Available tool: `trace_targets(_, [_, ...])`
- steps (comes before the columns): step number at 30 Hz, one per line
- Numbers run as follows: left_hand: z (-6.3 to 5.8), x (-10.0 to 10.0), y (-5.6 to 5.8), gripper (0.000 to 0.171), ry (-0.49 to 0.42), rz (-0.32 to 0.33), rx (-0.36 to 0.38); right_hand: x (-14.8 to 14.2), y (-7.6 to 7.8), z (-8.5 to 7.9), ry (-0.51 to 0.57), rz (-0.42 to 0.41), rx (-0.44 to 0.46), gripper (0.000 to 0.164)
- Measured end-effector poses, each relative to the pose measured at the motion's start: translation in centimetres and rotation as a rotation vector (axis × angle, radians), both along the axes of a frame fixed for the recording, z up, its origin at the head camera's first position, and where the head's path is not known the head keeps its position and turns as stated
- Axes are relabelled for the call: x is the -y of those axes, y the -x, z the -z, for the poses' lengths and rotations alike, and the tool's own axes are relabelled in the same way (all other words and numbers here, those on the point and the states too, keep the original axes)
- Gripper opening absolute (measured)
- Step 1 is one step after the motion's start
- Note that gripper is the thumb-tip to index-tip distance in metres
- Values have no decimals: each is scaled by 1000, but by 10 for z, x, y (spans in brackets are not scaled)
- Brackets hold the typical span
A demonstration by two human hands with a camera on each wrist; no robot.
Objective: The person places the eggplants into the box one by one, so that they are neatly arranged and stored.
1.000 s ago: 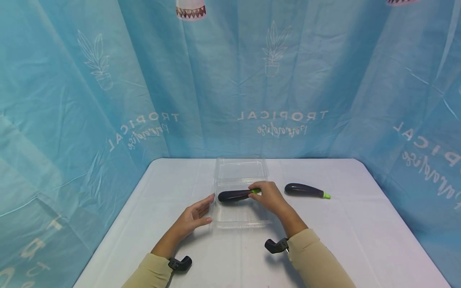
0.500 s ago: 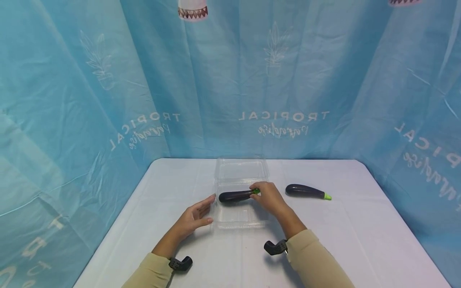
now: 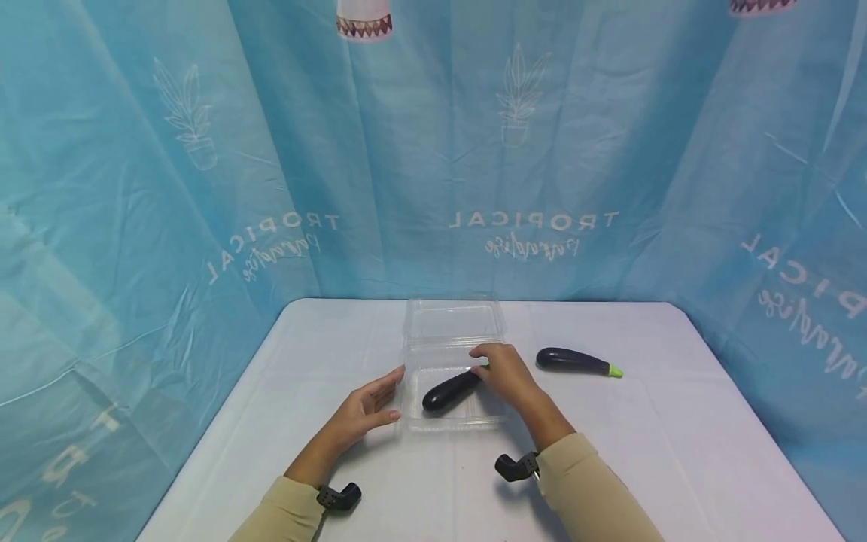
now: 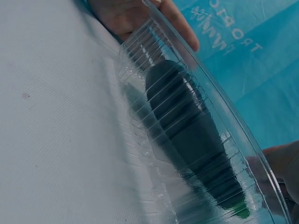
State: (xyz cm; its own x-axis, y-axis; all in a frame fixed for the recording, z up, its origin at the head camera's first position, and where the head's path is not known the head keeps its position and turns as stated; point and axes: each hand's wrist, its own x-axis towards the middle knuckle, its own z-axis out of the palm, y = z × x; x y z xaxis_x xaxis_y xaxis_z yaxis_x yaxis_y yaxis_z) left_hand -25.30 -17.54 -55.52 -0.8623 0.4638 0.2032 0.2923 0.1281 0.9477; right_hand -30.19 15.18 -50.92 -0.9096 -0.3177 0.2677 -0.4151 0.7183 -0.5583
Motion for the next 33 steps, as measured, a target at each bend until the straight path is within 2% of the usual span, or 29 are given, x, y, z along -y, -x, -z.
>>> trace_targets(9, [-2,0,-4,79,11,0,19,-4,-2,1,27,1,-32,28])
trace_targets(15, [-2,0,-3,79,14,5,9,-15,-6,-8,99,17,-79,26])
trace_targets(23, [-1,1,-1,78,-4,16,-7,-56,-9,-19,223,89,-132,25])
trace_targets(28, [-2,1,-2,78,1,9,-5,-83,-10,-19,284,159,-82,29])
trace_targets(33, [-2,1,-2,77,6,11,-4,-106,-14,-19,302,216,-50,34])
